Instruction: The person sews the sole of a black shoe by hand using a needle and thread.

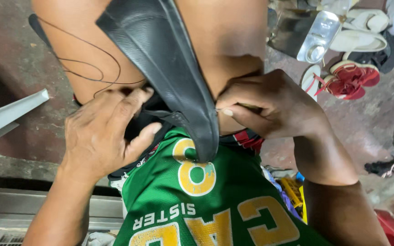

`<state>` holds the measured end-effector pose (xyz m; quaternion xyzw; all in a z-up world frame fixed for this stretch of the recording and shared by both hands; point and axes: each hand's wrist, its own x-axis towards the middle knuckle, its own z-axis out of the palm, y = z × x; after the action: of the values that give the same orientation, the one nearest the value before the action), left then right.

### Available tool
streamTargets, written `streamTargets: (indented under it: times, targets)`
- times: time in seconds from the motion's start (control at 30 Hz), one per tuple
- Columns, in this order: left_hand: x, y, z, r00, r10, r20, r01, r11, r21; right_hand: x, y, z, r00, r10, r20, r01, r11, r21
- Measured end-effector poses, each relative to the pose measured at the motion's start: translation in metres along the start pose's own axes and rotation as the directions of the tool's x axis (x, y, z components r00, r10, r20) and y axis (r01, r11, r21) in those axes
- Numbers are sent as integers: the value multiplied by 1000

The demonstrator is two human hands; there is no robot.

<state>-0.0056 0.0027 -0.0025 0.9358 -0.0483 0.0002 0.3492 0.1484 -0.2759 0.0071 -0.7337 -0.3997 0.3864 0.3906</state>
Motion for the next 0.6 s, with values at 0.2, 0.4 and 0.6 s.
streamTargets:
  times: [0.2,0.4,0.6]
  targets:
    - [-45,-64,-24,895,-446,-21,413,846,-338,-7,8,2,1000,-7,-29,7,1000,18]
    - [-39,-64,-40,917,-240,-320,307,935,178,-11,21,-4,999,-37,9,37,999,4]
    - [2,11,11,996,80,-32,-78,994,71,-13,22,-8,1000,-21,-18,20,999,-37]
